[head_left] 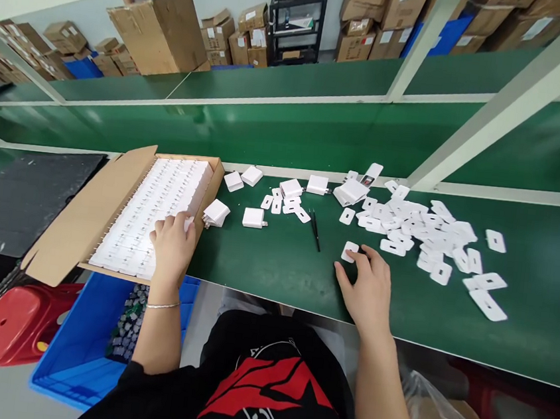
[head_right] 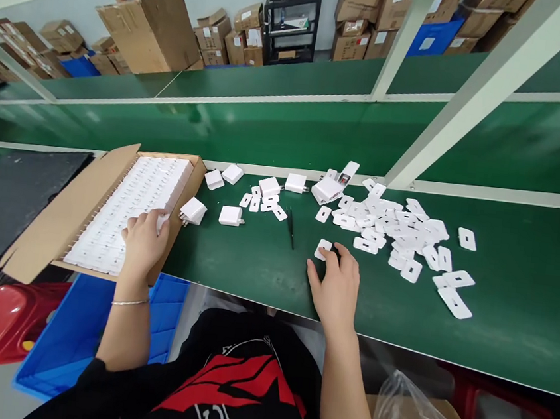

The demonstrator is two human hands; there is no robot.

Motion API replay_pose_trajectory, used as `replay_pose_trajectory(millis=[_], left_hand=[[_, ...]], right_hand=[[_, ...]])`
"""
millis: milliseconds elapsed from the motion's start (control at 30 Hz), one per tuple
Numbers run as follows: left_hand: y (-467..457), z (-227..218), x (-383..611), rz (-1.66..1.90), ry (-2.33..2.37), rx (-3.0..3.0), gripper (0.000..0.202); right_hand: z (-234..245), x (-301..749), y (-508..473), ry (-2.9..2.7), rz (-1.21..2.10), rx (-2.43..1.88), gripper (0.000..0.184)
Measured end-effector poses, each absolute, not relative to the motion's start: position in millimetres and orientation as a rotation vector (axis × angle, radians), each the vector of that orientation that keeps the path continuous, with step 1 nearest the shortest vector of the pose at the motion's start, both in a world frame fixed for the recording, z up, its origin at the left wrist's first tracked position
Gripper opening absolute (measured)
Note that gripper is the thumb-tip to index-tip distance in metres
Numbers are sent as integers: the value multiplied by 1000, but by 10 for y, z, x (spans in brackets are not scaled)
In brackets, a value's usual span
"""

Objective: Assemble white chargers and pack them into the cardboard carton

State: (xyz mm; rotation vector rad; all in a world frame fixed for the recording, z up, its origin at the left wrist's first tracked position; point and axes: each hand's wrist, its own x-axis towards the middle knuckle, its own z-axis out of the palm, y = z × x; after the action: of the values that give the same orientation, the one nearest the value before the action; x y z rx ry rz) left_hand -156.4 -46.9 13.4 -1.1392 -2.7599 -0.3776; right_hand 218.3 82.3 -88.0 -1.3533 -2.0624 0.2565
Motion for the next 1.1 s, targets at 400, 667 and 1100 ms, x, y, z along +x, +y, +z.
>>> replay_pose_trajectory(millis=[400,667,1100], left_hand=[[115,-72,-923,-666,-2415,-1711,54],[346,-390,-1007,-634,-2519,-1896,42],[-251,-155,-193,-1883,-2123,-1975,48]], right_hand=[[-865,2252,758,-1903,202,-1518,46],[-829,2448,681,-1920,346,-1496,29],[-320,1640,195,-1278,1292,-820,17]])
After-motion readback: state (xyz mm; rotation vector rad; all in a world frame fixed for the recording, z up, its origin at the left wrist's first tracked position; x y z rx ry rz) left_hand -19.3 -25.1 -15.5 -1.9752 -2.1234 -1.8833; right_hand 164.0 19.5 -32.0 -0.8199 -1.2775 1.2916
